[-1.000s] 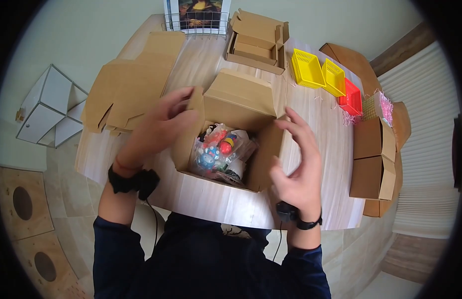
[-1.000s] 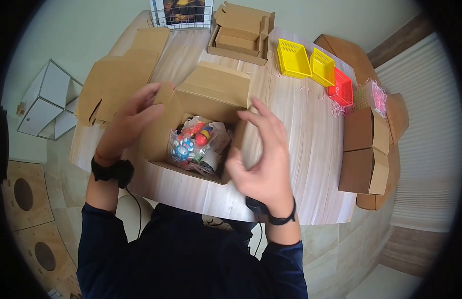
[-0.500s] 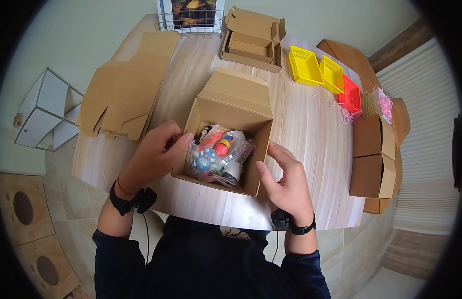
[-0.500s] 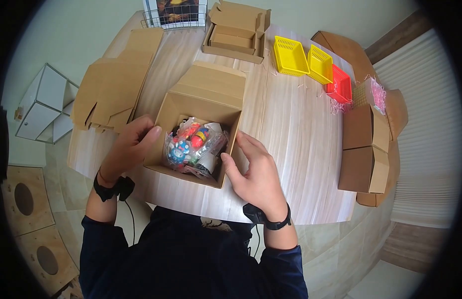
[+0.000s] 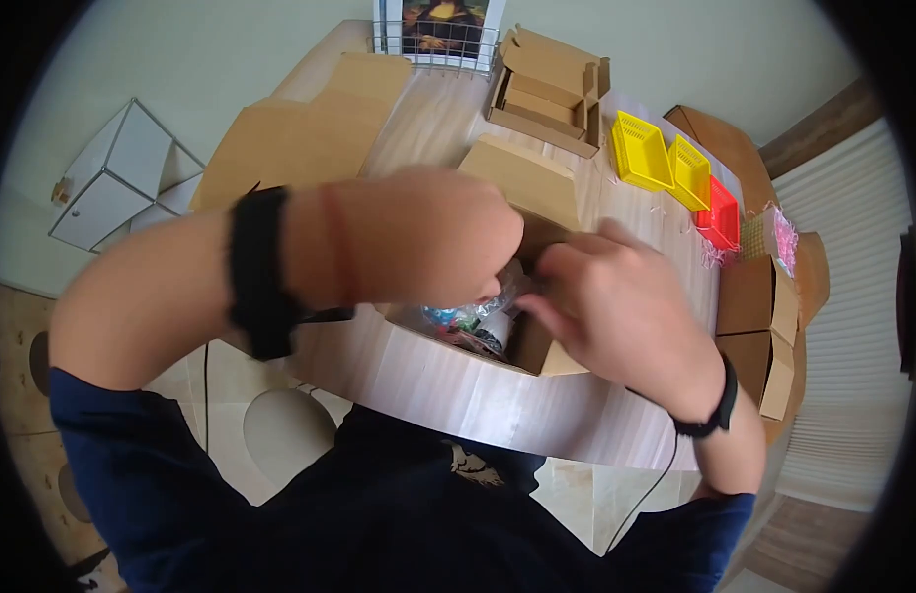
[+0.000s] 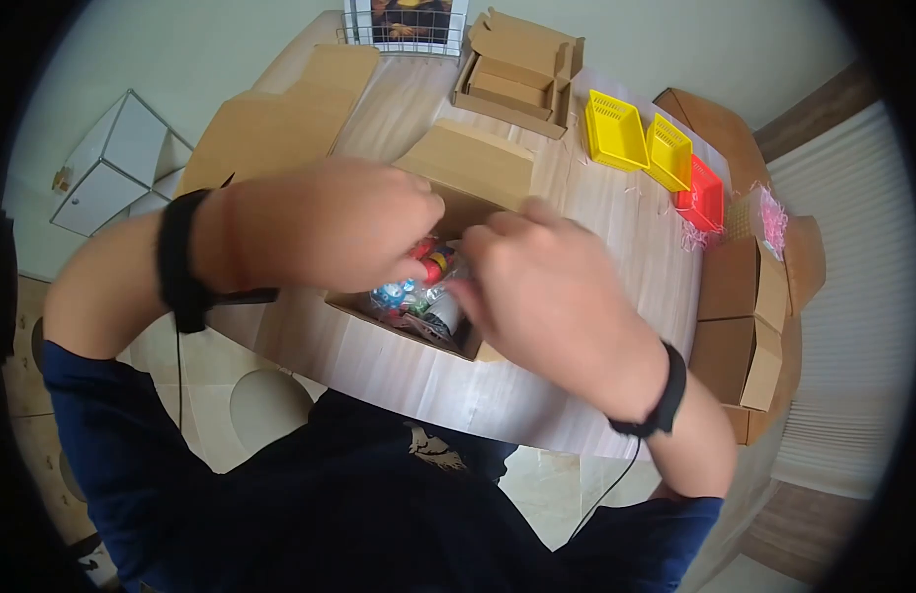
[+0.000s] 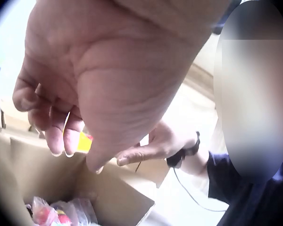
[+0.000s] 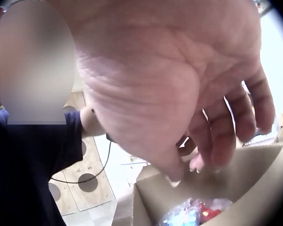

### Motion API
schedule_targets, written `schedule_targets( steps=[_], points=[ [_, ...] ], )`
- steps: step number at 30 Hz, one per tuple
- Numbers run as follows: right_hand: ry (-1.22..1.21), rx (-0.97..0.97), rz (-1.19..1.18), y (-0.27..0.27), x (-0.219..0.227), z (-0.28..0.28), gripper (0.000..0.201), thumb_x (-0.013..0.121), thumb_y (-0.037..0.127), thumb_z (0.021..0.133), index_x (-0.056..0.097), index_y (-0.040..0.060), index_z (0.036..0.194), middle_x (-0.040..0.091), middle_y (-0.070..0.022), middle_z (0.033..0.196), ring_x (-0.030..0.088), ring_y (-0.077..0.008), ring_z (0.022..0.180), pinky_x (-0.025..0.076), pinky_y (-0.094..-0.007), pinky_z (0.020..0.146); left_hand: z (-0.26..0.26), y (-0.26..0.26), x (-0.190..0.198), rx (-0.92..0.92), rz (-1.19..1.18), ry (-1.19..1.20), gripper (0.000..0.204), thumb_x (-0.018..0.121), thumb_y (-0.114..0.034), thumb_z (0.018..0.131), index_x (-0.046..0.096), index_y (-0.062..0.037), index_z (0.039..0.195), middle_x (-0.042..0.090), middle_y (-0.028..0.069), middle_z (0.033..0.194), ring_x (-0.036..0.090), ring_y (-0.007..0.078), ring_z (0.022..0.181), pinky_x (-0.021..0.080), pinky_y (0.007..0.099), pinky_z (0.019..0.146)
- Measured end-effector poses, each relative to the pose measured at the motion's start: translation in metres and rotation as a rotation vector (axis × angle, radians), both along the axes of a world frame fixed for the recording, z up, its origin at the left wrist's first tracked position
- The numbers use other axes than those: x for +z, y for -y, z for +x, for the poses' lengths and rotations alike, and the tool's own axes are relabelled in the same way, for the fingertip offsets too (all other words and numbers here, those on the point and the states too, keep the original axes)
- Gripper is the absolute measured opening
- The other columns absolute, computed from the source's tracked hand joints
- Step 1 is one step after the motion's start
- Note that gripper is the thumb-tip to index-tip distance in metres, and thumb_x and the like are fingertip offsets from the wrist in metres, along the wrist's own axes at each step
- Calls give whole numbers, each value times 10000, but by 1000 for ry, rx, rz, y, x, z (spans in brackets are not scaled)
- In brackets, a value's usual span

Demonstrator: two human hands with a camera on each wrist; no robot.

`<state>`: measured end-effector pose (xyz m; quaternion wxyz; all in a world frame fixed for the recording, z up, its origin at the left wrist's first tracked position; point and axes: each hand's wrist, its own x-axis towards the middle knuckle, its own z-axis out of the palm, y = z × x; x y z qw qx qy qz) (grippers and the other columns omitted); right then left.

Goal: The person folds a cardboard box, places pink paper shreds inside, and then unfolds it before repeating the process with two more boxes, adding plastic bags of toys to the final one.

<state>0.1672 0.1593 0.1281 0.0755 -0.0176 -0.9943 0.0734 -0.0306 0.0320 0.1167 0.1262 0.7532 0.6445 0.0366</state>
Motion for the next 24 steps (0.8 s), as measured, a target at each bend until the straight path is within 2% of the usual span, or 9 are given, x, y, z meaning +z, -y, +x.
schedule_targets(
  steps=[2,4,5,8,9,13,15,18,24],
  points=[
    [236,73,-39,-9,-12,-17,227,820,228,808,741,23,867,731,-150,821,708,-367,900,582,-461,786,16,-27,-2,8,-379,-170,309,768,-280,867,693,-10,999,736,159,1068,716,392,971,575,490,809],
    [522,82,-12,-13,-19,-30,243,813,262,828,752,27,844,733,-175,826,707,-386,927,573,-470,801,24,-46,-26,-1,-529,-293,418,799,-361,844,715,-11,1055,734,160,1158,726,385,996,586,479,836],
    [515,91,4,-15,-28,-32,245,811,273,818,759,33,825,744,-180,852,716,-383,938,575,-467,816,28,-54,-33,-4,-602,-358,473,815,-402,833,725,-11,1084,734,161,1203,730,381,1008,591,473,850],
    [559,142,80,-15,-41,-38,182,794,243,782,785,72,844,770,-151,904,728,-359,953,557,-450,853,34,-73,-48,-68,-730,-451,489,843,-475,805,816,-111,1131,790,106,1098,739,331,1007,585,458,887],
    [614,137,98,-14,-42,-41,162,785,230,780,788,83,848,771,-136,915,722,-345,967,539,-436,869,36,-76,-57,-117,-735,-488,571,861,-538,784,805,-124,1173,794,88,1112,736,319,1028,576,457,932],
    [740,142,148,-18,-52,-48,125,749,204,782,794,111,851,767,-91,931,697,-309,1007,490,-404,901,37,-87,-77,-177,-936,-520,584,858,-516,799,778,-143,1241,790,82,1139,730,316,1033,565,452,954],
    [724,157,148,-21,-54,-47,124,735,203,782,794,113,844,763,-84,920,689,-309,1007,489,-404,903,39,-90,-88,-135,-965,-563,556,853,-490,806,779,-141,1233,791,81,1135,730,316,1031,565,445,950],
    [718,175,131,-24,-50,-47,125,719,207,787,795,120,834,761,-75,916,683,-308,1004,487,-407,904,31,-96,-118,-206,-946,-600,482,846,-407,811,786,-139,1206,793,84,1121,732,311,1023,568,438,938],
    [733,183,152,-23,-53,-48,121,725,222,797,806,143,839,769,-53,941,683,-290,1030,485,-405,904,31,-98,-99,-189,-1049,-552,370,821,-234,793,805,-133,1149,789,108,1115,740,307,1032,576,444,913]
  ],
)
